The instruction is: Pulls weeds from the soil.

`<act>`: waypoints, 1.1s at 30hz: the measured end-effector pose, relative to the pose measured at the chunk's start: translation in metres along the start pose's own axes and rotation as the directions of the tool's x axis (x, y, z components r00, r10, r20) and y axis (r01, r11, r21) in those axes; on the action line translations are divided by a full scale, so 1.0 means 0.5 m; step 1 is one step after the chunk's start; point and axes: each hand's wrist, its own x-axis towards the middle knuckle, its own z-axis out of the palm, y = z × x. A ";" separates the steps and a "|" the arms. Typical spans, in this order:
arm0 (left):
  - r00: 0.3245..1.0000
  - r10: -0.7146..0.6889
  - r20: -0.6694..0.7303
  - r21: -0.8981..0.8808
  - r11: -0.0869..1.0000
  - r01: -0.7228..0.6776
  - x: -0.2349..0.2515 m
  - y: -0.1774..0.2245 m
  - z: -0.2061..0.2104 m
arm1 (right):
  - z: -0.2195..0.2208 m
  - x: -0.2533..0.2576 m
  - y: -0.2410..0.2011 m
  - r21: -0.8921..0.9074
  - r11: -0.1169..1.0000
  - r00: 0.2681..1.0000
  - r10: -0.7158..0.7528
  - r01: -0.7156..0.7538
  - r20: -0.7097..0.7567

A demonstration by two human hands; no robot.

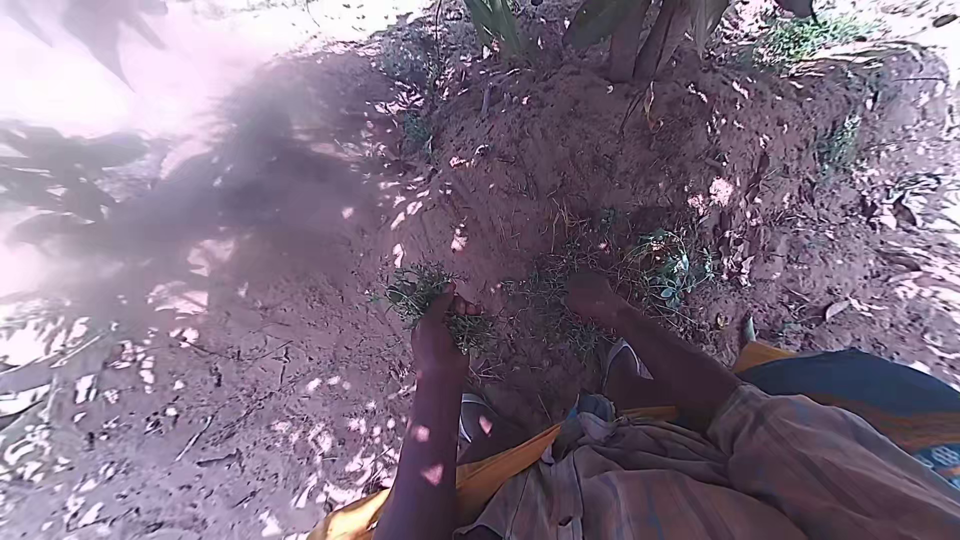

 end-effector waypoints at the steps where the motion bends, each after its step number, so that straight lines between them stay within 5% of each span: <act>1: 1.000 -0.002 -0.004 -0.005 1.000 0.002 -0.001 0.001 0.002 | -0.021 -0.004 0.004 0.111 0.993 0.992 -0.034 0.047 -0.120; 4: 1.000 -0.014 -0.004 -0.008 1.000 0.014 0.000 -0.001 -0.001 | -0.096 -0.023 0.008 0.425 0.861 0.921 -0.115 0.280 -0.373; 6: 1.000 -0.017 -0.006 -0.011 1.000 0.017 0.002 0.002 -0.005 | -0.121 -0.027 0.022 0.596 0.741 0.926 -0.090 0.308 -0.368; 10: 0.997 -0.039 0.063 -0.026 0.999 0.041 0.004 0.010 -0.015 | -0.104 -0.018 0.026 0.687 0.690 0.943 0.020 0.228 -0.333; 15: 0.981 -0.138 0.137 0.076 0.989 0.128 -0.007 0.008 -0.018 | -0.085 -0.048 -0.023 0.783 0.448 0.901 -0.176 0.432 -0.397; 18: 0.966 -0.191 0.177 0.060 0.981 0.183 -0.007 0.011 -0.016 | -0.073 -0.049 -0.058 0.751 0.464 0.882 -0.272 0.470 -0.384; 20: 0.955 -0.232 0.185 0.037 0.973 0.229 -0.005 0.008 -0.017 | -0.064 -0.062 -0.086 0.686 0.578 0.895 -0.341 0.441 -0.288; 22: 0.957 -0.257 0.131 0.084 0.965 0.248 -0.011 0.009 -0.013 | -0.052 -0.077 -0.111 0.548 0.689 0.872 -0.452 0.474 -0.186; 26: 0.970 -0.239 0.052 0.165 0.960 0.227 -0.018 0.011 -0.013 | -0.002 -0.060 -0.127 0.341 0.738 0.803 -0.588 0.583 -0.099; 30: 0.982 -0.186 0.042 0.158 0.971 0.178 -0.018 0.006 -0.009 | 0.007 -0.057 -0.122 0.373 0.701 0.778 -0.621 0.608 -0.101; 33: 0.994 -0.103 0.022 0.152 0.984 0.098 -0.014 -0.001 -0.007 | -0.024 -0.058 -0.097 0.516 0.701 0.867 -0.446 0.492 -0.220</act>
